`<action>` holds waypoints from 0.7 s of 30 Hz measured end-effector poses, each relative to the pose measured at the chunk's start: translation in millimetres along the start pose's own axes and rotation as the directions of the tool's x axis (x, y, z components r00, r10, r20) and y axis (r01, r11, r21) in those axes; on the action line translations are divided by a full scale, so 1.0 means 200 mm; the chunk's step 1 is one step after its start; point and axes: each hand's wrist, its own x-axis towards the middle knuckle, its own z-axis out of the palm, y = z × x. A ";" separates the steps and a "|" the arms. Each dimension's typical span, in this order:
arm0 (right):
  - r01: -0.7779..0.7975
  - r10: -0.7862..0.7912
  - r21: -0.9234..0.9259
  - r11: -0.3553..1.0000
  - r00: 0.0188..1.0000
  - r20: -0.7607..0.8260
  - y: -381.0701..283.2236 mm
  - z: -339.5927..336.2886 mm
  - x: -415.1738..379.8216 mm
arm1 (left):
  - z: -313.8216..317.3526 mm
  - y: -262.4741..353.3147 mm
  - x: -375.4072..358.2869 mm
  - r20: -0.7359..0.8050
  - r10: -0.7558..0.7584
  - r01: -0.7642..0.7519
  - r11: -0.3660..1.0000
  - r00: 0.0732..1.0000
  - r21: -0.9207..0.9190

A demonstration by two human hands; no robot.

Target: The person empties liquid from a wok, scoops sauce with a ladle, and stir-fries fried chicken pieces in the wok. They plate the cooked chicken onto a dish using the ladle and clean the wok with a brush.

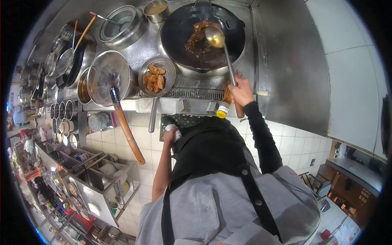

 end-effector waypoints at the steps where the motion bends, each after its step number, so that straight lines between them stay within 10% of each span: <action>1: -0.018 -0.004 0.211 0.977 0.995 0.102 -0.01 -0.02 -0.03 | 0.00 -0.03 0.02 -0.003 -0.049 0.048 0.996 0.999 -0.072; 6: 0.021 -0.101 0.418 0.908 0.980 0.170 0.03 0.15 0.31 | -0.03 -0.11 0.17 0.099 -0.133 0.150 0.969 0.986 -0.197; 11: 0.288 -0.323 -0.225 0.931 0.936 -0.140 0.17 0.16 0.20 | 0.00 -0.07 0.11 0.023 0.106 -0.109 0.972 0.994 0.207; 13: 0.037 -0.043 0.124 0.992 0.998 0.048 0.02 0.07 0.03 | -0.04 -0.17 0.14 -0.033 0.048 -0.041 0.980 0.998 0.193; 17: -0.040 -0.071 0.390 0.920 0.961 0.267 0.01 0.06 0.21 | -0.07 -0.17 0.19 0.062 -0.034 0.034 0.999 0.998 0.005; 21: 0.145 -0.144 0.014 0.989 0.987 -0.077 -0.01 0.18 0.25 | -0.07 -0.12 0.16 0.081 0.098 -0.114 0.970 0.992 0.214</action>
